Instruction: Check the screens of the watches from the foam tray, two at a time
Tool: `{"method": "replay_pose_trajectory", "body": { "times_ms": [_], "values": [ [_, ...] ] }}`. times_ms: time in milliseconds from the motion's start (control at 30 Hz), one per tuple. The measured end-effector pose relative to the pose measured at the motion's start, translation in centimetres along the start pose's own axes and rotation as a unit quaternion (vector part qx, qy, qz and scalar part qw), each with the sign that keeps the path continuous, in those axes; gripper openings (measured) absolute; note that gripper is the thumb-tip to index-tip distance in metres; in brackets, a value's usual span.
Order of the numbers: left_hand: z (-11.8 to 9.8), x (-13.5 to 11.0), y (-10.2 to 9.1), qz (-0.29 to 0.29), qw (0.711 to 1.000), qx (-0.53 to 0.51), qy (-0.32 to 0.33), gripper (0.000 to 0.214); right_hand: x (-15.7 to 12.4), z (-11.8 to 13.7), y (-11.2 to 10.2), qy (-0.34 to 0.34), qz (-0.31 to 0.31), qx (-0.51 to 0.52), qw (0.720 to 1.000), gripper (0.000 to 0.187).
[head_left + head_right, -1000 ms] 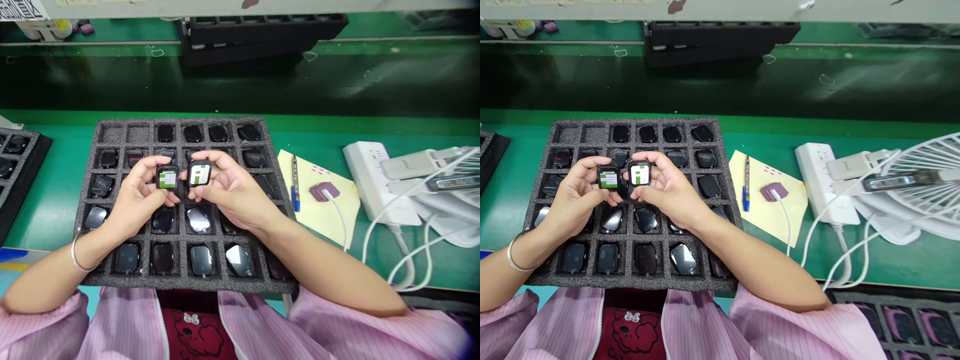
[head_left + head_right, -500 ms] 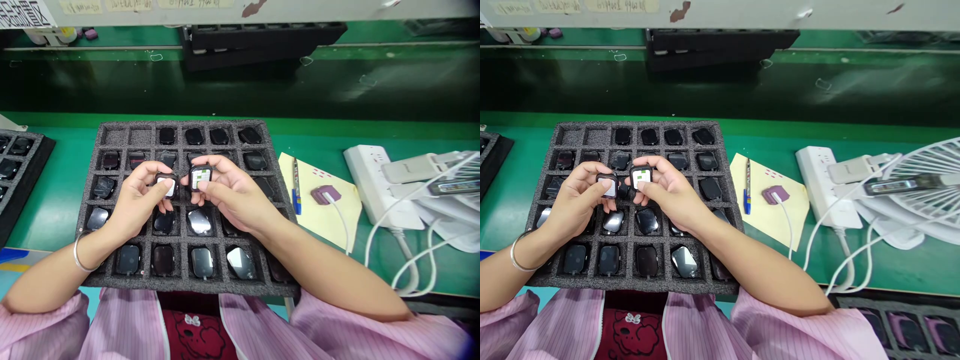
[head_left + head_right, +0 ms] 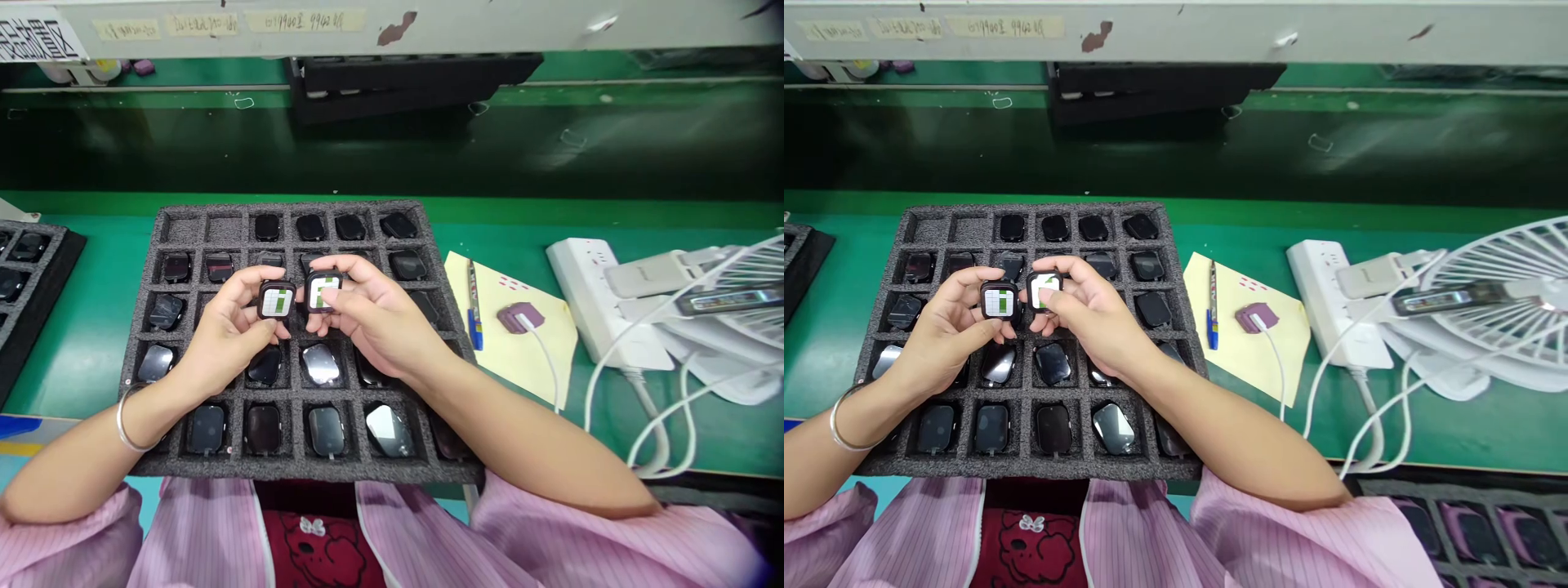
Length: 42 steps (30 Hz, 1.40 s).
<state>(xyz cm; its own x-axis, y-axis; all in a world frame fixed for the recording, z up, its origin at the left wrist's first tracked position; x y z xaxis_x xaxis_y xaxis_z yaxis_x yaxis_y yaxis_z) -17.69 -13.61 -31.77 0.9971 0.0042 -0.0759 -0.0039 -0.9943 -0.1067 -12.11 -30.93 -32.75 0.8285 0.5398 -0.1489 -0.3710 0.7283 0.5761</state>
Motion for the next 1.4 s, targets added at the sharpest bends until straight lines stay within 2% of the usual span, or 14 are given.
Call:
{"method": "replay_pose_trajectory", "body": {
  "times_ms": [100,333,467,633,833,1067,1267,1400],
  "values": [
    [0.02,-0.04,0.03,-0.009,1.000,-0.006,-0.004,0.051,0.08,0.00,-0.14,0.006,-0.012,0.005,1.000,0.043],
    [-0.25,-0.09,-0.18,-0.043,0.999,-0.012,-0.030,0.032,0.00,-0.03,-0.09,-0.001,0.008,-0.005,1.000,0.048],
    [-0.20,0.00,-0.40,-0.053,0.998,-0.009,-0.036,0.034,-0.05,-0.19,-0.02,-0.002,0.026,-0.006,1.000,0.051],
    [0.02,0.21,-0.47,-0.050,0.999,0.005,-0.011,0.037,-0.09,-0.17,0.10,0.006,0.024,0.019,1.000,0.055],
    [0.10,0.26,-0.34,-0.045,0.999,-0.013,-0.003,0.048,0.10,-0.20,-0.08,0.022,-0.005,0.037,0.999,0.041],
    [-0.01,0.14,-0.19,-0.041,0.998,-0.031,-0.028,0.054,0.08,-0.27,-0.12,0.012,0.016,0.034,0.999,0.050],
    [-0.45,0.02,-0.37,-0.053,0.998,-0.016,-0.036,0.041,-0.07,-0.36,0.11,0.017,0.025,0.034,0.999,0.056],
    [-0.29,-0.03,-0.66,-0.068,0.997,-0.008,-0.044,0.035,-0.06,-0.51,0.07,0.028,0.016,0.041,0.999,0.047]
  ]
}}
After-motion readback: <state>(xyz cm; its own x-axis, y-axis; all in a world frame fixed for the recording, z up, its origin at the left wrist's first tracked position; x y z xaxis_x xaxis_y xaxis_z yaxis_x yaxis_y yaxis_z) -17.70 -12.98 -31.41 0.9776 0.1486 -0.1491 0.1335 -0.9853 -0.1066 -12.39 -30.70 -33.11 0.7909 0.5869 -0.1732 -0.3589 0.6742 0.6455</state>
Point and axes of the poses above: each hand's wrist, its own x-axis towards the middle knuckle, its own y-axis out of the palm, z = x × y, the point moved 4 cm from there along x, towards the middle knuckle, and after that the axes turned 14 degrees about x, right-handed, at the moved point
